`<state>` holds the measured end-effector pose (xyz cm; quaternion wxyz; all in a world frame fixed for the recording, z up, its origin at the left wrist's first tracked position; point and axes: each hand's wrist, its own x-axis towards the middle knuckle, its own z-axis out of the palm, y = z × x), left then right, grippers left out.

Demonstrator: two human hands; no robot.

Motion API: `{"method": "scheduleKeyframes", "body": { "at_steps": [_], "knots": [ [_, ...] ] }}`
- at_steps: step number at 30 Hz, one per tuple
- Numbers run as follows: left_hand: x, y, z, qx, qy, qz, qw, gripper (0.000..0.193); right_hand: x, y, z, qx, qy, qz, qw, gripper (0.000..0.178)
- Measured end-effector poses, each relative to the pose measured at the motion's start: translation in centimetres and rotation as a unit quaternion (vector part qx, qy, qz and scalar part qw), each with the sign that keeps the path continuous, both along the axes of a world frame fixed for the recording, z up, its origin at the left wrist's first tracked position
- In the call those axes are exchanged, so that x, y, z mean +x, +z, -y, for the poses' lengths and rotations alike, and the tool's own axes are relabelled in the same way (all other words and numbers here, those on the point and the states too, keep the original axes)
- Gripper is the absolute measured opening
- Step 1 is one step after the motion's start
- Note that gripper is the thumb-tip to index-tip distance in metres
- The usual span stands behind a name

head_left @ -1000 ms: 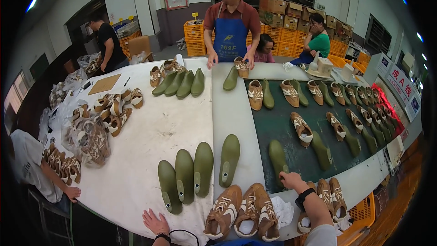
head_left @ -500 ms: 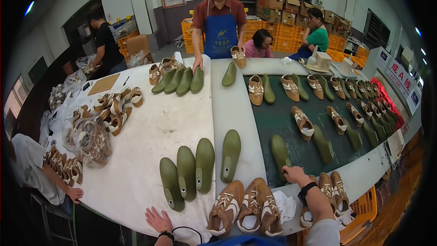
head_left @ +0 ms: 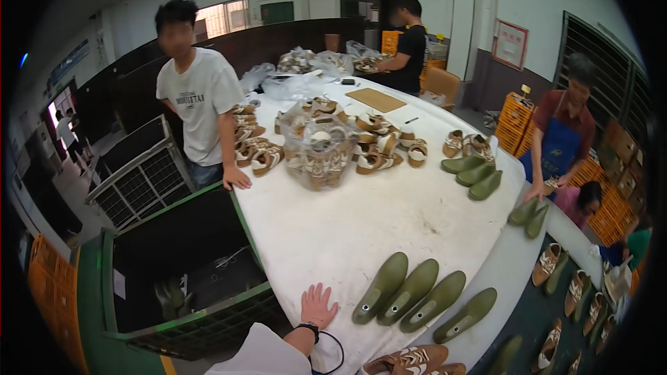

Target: The recorder is assembling components of shoes on lasts and placing them onto a conveyor belt system in a factory setting.

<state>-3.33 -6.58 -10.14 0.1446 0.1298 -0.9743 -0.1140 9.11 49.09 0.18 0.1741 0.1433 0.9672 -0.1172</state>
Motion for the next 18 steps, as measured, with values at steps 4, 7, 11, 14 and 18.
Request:
{"method": "scheduleKeyframes", "body": {
  "at_steps": [4, 7, 11, 14, 18],
  "knots": [
    [0.5, 1.2, -0.6, 0.002, 0.022, 0.014, 1.000, 0.054, -0.6, 1.6, 0.5, 0.005, 0.010, 0.005, 1.000, 0.029],
    [0.6, 1.6, -0.7, 0.011, 0.025, 0.025, 0.999, 0.054, -0.8, 1.1, -0.1, 0.011, 0.010, 0.012, 1.000, 0.029],
    [1.3, 1.8, -0.3, 0.025, 0.027, 0.026, 0.999, 0.054, -0.3, 0.1, -0.6, 0.000, 0.008, 0.009, 1.000, 0.031],
    [1.3, 1.6, 0.1, 0.022, 0.019, 0.021, 0.999, 0.054, 0.3, 0.2, -0.2, 0.017, -0.001, 0.027, 0.999, 0.033],
    [-0.3, 1.3, -0.5, -0.014, -0.008, 0.025, 1.000, 0.055, 0.9, 0.8, -0.3, -0.003, -0.034, -0.020, 0.999, 0.034]
  ]
}}
